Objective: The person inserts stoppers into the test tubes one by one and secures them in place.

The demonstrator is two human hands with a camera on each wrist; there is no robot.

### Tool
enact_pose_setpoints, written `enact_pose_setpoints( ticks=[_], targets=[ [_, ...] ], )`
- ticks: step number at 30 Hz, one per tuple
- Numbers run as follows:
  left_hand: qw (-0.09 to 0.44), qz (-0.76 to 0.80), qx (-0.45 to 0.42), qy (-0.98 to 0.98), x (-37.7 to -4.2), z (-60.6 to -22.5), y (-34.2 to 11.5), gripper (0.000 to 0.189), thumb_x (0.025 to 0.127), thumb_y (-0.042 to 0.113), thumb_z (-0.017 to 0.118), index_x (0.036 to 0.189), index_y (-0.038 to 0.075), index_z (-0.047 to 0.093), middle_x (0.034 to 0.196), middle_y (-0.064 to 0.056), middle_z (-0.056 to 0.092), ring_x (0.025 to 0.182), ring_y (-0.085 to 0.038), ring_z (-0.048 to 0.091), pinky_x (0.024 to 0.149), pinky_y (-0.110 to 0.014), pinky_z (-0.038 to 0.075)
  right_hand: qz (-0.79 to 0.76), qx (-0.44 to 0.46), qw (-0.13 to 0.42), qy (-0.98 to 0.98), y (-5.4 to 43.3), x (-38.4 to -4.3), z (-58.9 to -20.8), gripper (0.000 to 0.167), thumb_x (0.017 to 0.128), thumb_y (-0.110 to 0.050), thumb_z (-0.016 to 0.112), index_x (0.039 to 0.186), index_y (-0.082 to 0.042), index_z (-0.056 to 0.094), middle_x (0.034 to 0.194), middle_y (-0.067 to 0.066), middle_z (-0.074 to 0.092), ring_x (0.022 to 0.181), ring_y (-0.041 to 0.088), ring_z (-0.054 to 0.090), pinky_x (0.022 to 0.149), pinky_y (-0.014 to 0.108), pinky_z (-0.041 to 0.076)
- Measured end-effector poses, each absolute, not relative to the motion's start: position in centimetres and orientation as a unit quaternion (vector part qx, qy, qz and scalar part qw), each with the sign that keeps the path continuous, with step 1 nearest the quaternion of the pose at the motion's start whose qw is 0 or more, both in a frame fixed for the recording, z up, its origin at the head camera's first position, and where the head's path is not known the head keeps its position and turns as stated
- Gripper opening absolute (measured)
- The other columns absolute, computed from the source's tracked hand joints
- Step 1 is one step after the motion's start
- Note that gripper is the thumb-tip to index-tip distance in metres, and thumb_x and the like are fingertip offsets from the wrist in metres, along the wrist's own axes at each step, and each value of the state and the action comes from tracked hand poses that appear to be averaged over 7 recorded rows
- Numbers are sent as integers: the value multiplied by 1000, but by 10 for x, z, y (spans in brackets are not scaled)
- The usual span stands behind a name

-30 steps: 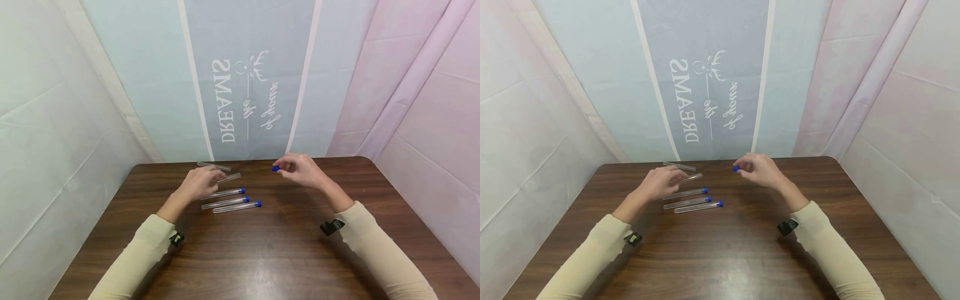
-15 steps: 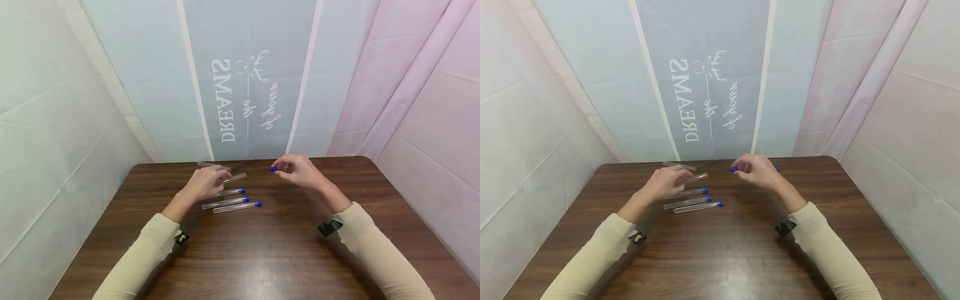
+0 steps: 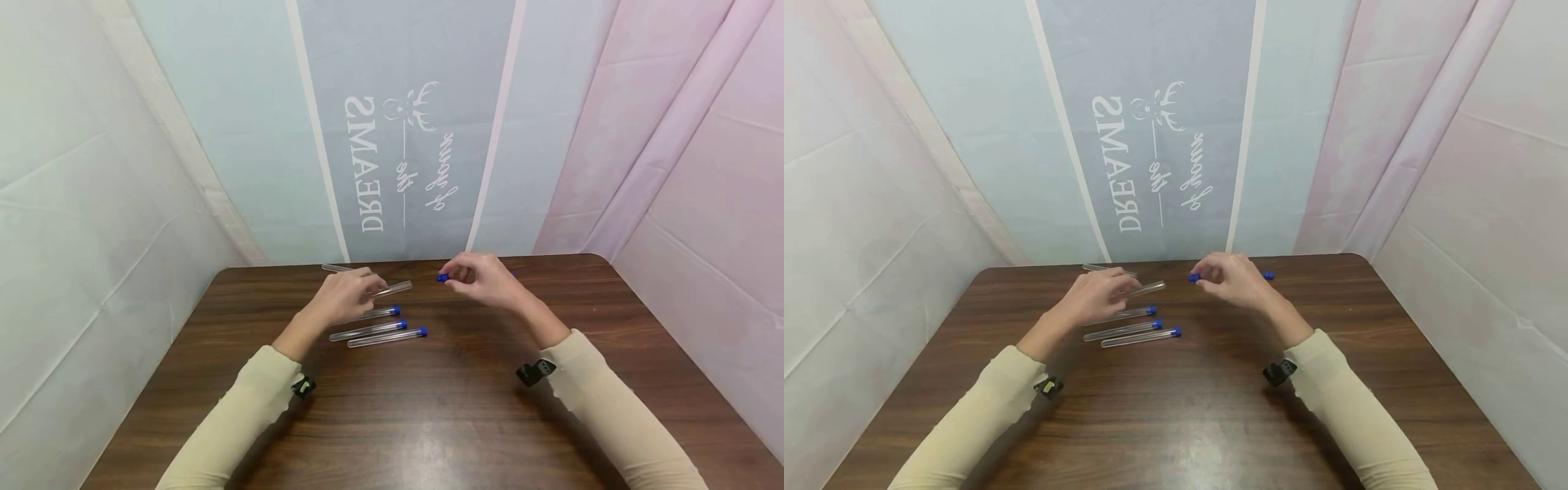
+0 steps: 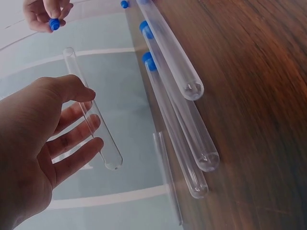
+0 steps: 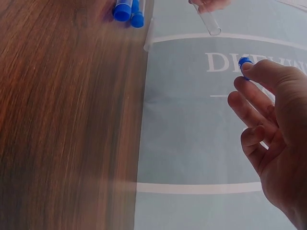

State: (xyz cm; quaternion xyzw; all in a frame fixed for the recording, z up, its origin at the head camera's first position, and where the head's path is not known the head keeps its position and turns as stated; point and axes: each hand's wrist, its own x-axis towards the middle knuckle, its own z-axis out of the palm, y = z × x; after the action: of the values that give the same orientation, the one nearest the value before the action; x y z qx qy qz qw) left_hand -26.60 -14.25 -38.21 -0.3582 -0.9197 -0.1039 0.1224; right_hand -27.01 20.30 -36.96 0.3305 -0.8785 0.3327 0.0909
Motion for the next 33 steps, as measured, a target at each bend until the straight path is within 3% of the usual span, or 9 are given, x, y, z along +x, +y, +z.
enact_pose_setpoints(
  ticks=[17,28,33],
  targets=[
    [130,-118,-379,-908,-266,-377,-131,33,91,10,82,122,22,83,103,3,78,77,-13,70,58,-26,47,345,331,70,-875,190,-267,-365,21,96,-2,86,116,-7,83,103,6,84,86,14,74,75,26,61],
    [122,-117,-380,-909,-264,-376,-125,31,94,12,81,123,22,82,108,0,81,86,-16,76,64,-32,55,342,325,64,-879,186,-266,-368,20,97,-2,85,116,-8,83,103,7,84,85,12,73,74,25,61],
    [125,-117,-382,-908,-263,-376,-124,30,95,13,82,123,23,83,108,2,80,85,-15,75,63,-29,53,341,322,61,-881,182,-264,-369,20,98,-3,85,116,-8,83,103,5,85,86,12,74,74,24,60]
  ],
)
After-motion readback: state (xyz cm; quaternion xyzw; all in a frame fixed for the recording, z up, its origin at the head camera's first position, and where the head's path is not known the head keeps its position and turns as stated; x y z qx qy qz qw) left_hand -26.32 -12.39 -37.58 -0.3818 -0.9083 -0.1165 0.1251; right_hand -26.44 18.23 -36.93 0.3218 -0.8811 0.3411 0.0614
